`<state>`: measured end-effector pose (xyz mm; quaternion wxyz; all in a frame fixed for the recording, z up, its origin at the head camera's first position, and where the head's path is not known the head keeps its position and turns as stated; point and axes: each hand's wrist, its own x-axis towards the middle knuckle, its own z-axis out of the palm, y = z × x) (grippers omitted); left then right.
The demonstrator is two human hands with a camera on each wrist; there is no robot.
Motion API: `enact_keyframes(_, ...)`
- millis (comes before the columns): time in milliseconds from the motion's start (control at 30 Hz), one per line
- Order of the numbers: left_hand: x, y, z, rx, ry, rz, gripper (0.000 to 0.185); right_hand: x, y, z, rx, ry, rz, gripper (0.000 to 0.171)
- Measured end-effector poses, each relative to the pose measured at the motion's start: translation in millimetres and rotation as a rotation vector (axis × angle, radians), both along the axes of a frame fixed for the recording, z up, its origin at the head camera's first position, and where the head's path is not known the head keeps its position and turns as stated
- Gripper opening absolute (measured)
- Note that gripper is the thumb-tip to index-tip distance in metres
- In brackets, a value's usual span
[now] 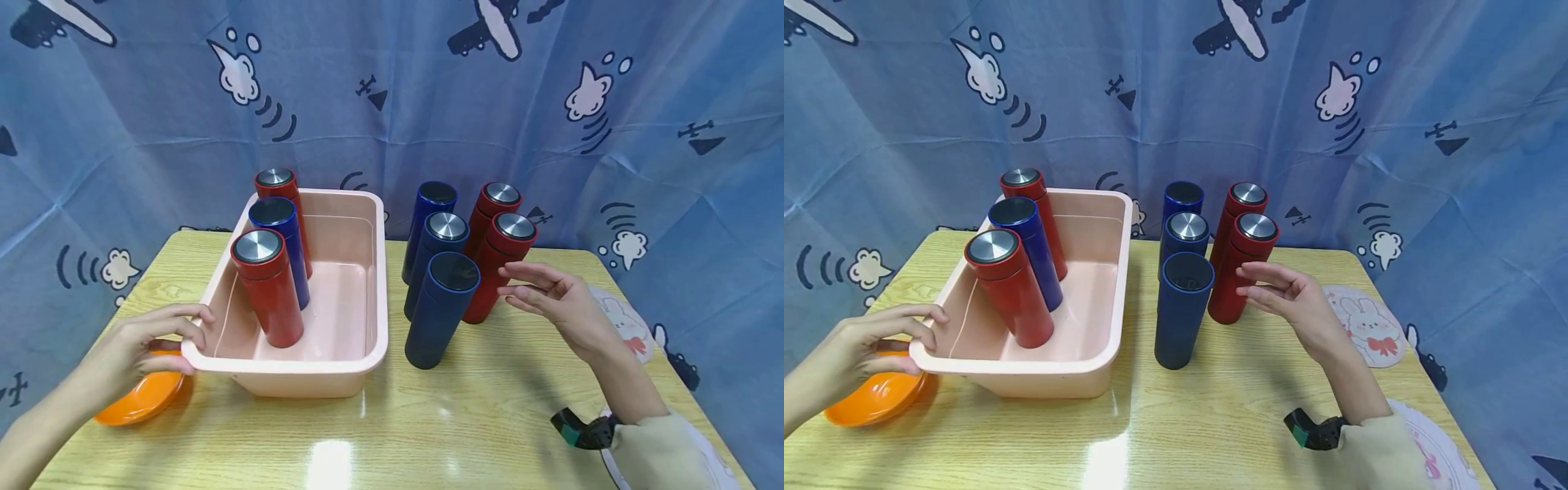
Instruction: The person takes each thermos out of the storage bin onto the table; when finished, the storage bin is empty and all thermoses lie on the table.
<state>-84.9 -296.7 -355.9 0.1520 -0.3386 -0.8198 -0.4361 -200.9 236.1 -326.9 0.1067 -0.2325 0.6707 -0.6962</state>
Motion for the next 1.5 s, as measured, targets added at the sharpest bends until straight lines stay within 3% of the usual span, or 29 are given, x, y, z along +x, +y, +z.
enact_keyframes(267,2.0,-1,1.3,-0.009,-0.002,0.014,0.053,23.0,-20,38.4,0.003,0.076,-0.043,0.034)
enact_keyframes(633,2.0,-2,1.1,-0.016,-0.001,0.022,0.052,52.2,-91,78.7,0.010,0.172,-0.012,0.033)
enact_keyframes(767,2.4,-3,-0.2,-0.012,-0.004,0.021,0.053,49.3,-126,81.4,0.007,0.127,0.063,0.039)
enact_keyframes(967,2.3,-1,-0.8,-0.011,-0.030,0.026,0.051,37.7,-178,67.6,0.037,-0.003,0.217,0.050)
enact_keyframes(1100,2.3,1,-0.6,-0.016,-0.033,0.038,0.050,26.8,-202,57.8,0.072,-0.110,0.309,0.051)
enact_keyframes(1233,1.3,1,-0.9,-0.006,-0.017,0.030,0.051,18.8,-219,60.8,0.056,-0.200,0.373,0.051)
enact_keyframes(1367,0.5,0,-0.1,0.005,-0.011,0.017,0.050,9.9,-231,76.5,0.013,-0.237,0.360,0.050)
enact_keyframes(1500,0.4,0,1.5,0.000,-0.017,0.028,0.048,-5.3,-244,92.3,-0.008,-0.253,0.271,0.047)
